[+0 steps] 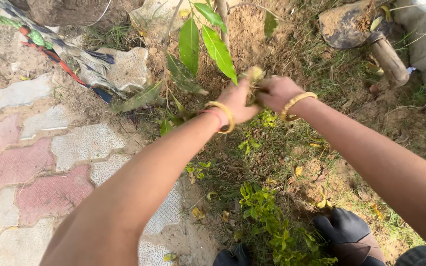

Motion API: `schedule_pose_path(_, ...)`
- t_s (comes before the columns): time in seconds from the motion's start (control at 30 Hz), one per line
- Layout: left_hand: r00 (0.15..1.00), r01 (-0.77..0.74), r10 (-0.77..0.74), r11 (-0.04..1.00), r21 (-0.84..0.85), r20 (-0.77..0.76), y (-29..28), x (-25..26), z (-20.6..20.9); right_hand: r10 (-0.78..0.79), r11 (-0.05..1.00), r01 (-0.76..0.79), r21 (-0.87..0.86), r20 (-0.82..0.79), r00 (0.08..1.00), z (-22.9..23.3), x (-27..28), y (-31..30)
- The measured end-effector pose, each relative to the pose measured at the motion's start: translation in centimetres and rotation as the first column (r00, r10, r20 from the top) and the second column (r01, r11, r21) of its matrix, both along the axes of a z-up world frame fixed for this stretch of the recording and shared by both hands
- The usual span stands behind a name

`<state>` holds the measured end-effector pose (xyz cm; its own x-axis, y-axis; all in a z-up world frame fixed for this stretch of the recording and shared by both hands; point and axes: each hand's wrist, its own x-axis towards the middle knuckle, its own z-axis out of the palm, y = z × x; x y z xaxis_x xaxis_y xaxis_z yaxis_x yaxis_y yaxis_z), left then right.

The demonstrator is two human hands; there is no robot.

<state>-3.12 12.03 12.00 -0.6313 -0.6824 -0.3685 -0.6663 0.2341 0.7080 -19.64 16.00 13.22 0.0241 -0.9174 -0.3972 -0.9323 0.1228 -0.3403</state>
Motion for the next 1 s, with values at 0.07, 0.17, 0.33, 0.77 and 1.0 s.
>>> schedule_pose_path(0.07,0.997,-0.016,0.001,0.981,-0.191,-0.079,-0.3,-1.3,1.2,0.023,1.000,-0.022,-0.009,0.033,0.999,1.3,-0.1,-0.4)
schedule_pose_path(0.17,0.993,-0.072,0.092,0.970,-0.233,0.075,-2.3,-1.5,1.3,-0.106,0.994,0.105,0.025,0.409,0.906,4.0,-3.1,-0.6)
schedule_pose_path(0.33,0.949,-0.087,0.253,0.784,-0.614,0.190,-5.9,1.1,-2.5,-0.397,0.908,0.415,-0.058,0.203,0.895,4.9,-6.3,1.1)
schedule_pose_path(0.77,0.991,0.049,-0.017,0.967,-0.249,0.129,-2.2,2.0,-4.1,-0.634,0.769,0.635,0.076,0.221,0.741,0.7,-5.9,-0.4)
schedule_pose_path(1.0,0.976,0.008,0.037,0.978,-0.207,0.212,-2.4,0.1,-5.8,-0.070,0.988,0.043,-0.151,-0.175,0.982,9.9,-9.2,-4.5)
